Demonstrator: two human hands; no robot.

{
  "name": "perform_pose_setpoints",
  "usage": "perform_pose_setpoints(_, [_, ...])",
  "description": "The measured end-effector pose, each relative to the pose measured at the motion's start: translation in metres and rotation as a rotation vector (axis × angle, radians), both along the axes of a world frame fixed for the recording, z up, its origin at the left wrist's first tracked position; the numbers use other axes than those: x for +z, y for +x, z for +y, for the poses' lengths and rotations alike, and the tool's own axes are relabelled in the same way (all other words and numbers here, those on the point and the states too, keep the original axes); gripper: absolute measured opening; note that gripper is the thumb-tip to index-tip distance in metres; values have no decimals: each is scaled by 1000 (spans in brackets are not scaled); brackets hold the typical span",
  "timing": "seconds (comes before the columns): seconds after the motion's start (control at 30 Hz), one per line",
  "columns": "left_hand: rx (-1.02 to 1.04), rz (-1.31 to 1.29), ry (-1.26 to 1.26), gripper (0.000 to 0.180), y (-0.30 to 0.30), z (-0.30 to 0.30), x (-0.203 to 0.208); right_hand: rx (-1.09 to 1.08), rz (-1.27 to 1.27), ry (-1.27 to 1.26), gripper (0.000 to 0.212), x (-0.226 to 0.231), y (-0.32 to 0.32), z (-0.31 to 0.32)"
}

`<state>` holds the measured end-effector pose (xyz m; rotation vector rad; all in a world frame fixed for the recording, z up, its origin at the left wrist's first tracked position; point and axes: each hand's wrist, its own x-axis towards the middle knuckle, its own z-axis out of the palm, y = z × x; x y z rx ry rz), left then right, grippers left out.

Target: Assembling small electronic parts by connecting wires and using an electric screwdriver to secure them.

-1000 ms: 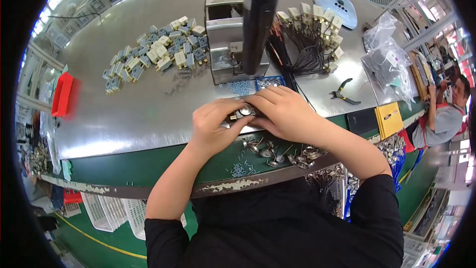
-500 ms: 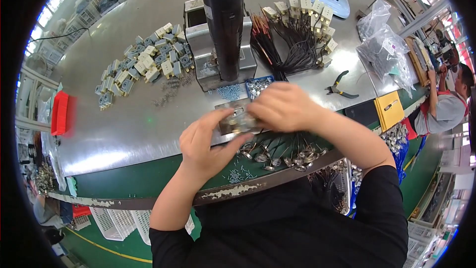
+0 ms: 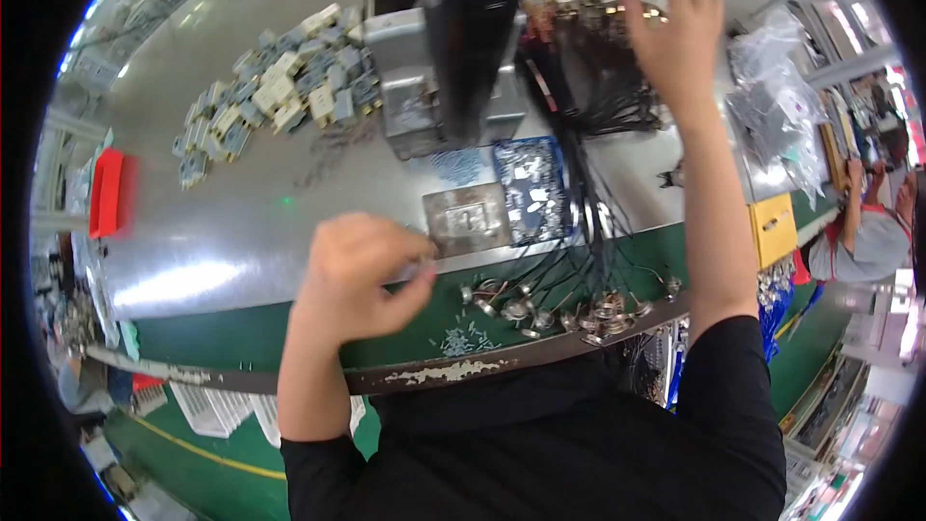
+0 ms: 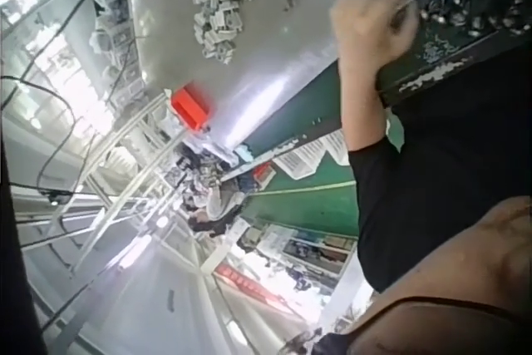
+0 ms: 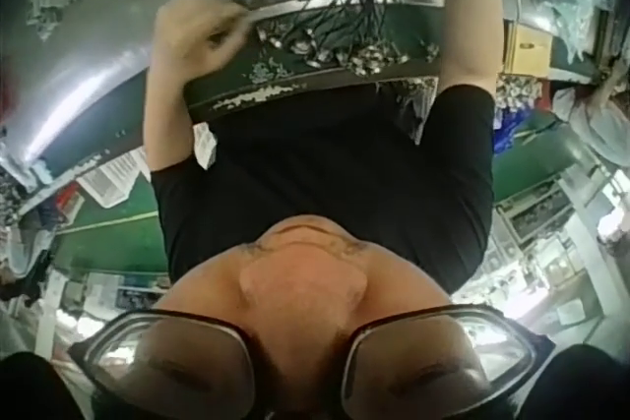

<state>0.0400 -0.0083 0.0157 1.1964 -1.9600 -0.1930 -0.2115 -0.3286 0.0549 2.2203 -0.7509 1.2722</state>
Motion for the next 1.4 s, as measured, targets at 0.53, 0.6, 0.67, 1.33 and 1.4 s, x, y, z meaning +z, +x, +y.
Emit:
perform_pose_setpoints(0.53, [353,-32,487,11,12,-11,-20,414,136,740,8,24,-48,117])
perform_pose_setpoints(0.6, [461,-60,396,7,7,-20,-23,420,120,739,7,24,-50,116])
perform_pose_setpoints(0.67, [510,-97,310,8,1,-28,-27,436,159,823,7,27,-49,120])
perform_pose_setpoints(1.33, [-104,283,6,19,-25,-13,-23,784,389,1001,14,-29,-47,115])
perform_pose_setpoints(1.4, [-150,271,2,28,-26,-14,-22,799,334,1004,14,-26,-48,114])
